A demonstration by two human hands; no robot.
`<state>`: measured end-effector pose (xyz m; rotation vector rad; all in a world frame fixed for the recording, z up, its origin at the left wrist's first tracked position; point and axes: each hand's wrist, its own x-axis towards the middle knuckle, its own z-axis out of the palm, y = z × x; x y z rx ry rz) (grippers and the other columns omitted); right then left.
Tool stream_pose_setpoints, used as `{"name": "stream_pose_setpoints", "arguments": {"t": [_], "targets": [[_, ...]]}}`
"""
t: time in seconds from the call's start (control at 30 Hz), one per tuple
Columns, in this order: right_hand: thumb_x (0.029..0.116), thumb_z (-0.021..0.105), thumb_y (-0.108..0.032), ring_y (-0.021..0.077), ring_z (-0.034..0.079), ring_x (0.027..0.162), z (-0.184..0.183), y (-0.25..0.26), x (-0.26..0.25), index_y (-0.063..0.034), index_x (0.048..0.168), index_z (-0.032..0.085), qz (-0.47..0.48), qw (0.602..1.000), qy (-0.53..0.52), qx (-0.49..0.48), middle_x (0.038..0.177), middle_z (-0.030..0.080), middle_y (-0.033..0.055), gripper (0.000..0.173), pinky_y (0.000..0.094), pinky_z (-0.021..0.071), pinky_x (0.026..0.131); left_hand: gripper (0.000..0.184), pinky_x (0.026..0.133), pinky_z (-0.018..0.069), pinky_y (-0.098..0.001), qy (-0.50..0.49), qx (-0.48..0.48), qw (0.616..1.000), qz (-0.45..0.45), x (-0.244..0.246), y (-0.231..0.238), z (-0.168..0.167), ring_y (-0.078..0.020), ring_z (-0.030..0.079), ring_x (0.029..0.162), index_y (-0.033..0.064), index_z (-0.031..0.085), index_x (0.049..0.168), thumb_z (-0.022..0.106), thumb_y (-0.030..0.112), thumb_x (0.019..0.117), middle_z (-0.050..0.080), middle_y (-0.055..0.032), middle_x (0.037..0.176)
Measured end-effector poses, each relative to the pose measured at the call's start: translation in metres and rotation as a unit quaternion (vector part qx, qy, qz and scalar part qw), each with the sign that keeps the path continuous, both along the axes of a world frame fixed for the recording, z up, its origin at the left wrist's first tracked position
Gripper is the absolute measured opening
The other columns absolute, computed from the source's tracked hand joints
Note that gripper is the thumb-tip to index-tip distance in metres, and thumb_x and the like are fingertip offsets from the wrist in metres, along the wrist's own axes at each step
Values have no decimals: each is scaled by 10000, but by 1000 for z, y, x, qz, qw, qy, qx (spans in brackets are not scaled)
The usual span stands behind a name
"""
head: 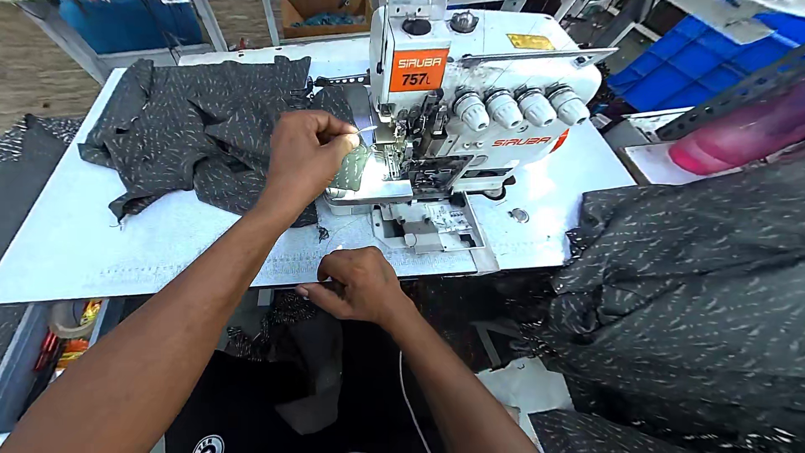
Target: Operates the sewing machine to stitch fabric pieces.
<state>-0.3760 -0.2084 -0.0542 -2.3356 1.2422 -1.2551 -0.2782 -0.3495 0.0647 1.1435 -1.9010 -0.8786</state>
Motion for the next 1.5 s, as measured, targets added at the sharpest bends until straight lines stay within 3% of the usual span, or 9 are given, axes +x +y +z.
{"name": "stream_pose_setpoints", "arguments": {"t": [0.33, 0.5, 0.67, 1.5], "targets": [[957, 654, -466, 72, 494, 459, 1, 0, 2, -115, 669, 644, -13, 1000, -4, -5, 536, 507, -41, 454, 273, 375, 414, 39, 793, 519, -411, -84, -50, 995, -18, -14, -5, -9, -37, 662, 758, 224, 783, 906, 759, 255, 913, 726, 96, 807], [955, 657, -473, 74, 498, 463, 1, 0, 3, -114, 671, 640, -16, 1000, -5, -4, 537, 506, -40, 458, 276, 380, 418, 39, 768, 534, -365, -84, -53, 995, -26, -17, -6, -9, -27, 664, 755, 222, 784, 906, 758, 251, 913, 727, 94, 811], [960, 647, -462, 74, 486, 452, 1, -1, 3, -115, 661, 633, -17, 1000, -15, -15, 531, 501, -40, 458, 273, 370, 412, 41, 792, 503, -428, -102, -65, 992, -36, -20, -6, -7, -42, 655, 764, 232, 781, 895, 756, 262, 906, 718, 98, 800], [958, 653, -466, 66, 491, 458, -1, -2, 4, -113, 674, 651, -28, 999, -14, -21, 540, 511, -44, 453, 267, 374, 411, 77, 938, 408, -552, -130, -105, 985, -42, -22, -2, -10, -62, 651, 833, 237, 783, 932, 734, 296, 923, 719, 99, 840]]}}
